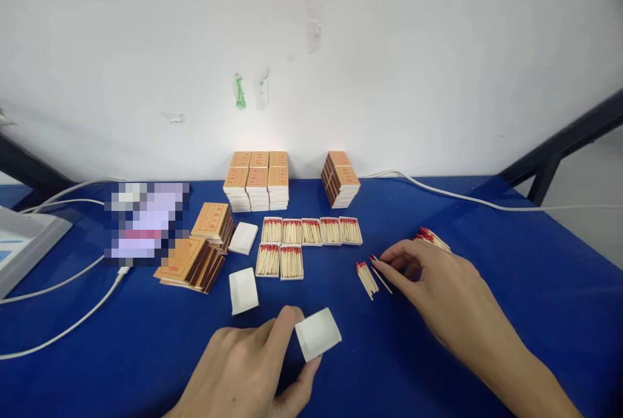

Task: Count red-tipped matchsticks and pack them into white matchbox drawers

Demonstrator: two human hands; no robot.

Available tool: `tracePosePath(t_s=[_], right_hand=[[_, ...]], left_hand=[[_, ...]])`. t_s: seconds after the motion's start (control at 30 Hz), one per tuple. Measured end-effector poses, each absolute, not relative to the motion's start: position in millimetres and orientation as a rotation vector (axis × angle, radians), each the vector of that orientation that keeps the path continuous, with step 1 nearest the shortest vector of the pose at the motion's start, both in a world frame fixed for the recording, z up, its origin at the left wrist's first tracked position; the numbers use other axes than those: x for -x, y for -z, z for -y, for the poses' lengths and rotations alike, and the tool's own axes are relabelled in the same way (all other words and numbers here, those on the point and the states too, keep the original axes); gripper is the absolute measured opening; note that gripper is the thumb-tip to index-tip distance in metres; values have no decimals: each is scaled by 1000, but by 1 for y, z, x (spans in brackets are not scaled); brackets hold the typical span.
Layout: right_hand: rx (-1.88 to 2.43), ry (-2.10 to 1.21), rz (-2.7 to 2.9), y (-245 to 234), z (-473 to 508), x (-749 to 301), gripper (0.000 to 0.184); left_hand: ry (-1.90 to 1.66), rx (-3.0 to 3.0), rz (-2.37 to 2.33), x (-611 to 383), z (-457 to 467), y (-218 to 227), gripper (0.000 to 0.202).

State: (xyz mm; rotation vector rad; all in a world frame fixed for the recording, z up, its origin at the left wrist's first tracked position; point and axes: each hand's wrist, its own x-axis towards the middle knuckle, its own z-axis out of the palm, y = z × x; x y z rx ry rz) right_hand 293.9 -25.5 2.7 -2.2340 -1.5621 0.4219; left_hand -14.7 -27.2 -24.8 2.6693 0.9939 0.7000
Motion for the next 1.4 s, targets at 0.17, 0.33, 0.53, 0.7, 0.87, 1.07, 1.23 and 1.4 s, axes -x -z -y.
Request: tracePosePath(t_s=[0.17, 0.33, 0.53, 0.7, 0.87, 1.07, 1.23, 1.4], right_hand=[[2223, -463, 1548, 0, 32, -298, 36], [2228, -506, 1542, -2, 41, -296, 39], [2215, -507, 1565, -1, 41, -291, 32], [2215, -527, 1563, 2, 34, -289, 31], [2213, -565, 1577, -1, 34, -285, 34], [2188, -548, 1587, -2, 39, -281, 37], [2186, -544, 1569, -3, 42, -276, 37], [2205, -565, 1546, -6, 43, -272, 43]], left_hand=[[-706, -2651, -989, 15, 28, 24, 8], [-695, -2651, -983, 14, 27, 24, 7], [-697, -2652, -994, 15, 28, 25, 10], [-686, -2647, -985, 14, 27, 25, 10], [-683, -2652, -996, 14, 27, 24, 10], [-692, -2652, -994, 14, 26, 24, 10], [-683, -2652, -994, 15, 27, 24, 10], [-684, -2644, -987, 15, 28, 23, 10]])
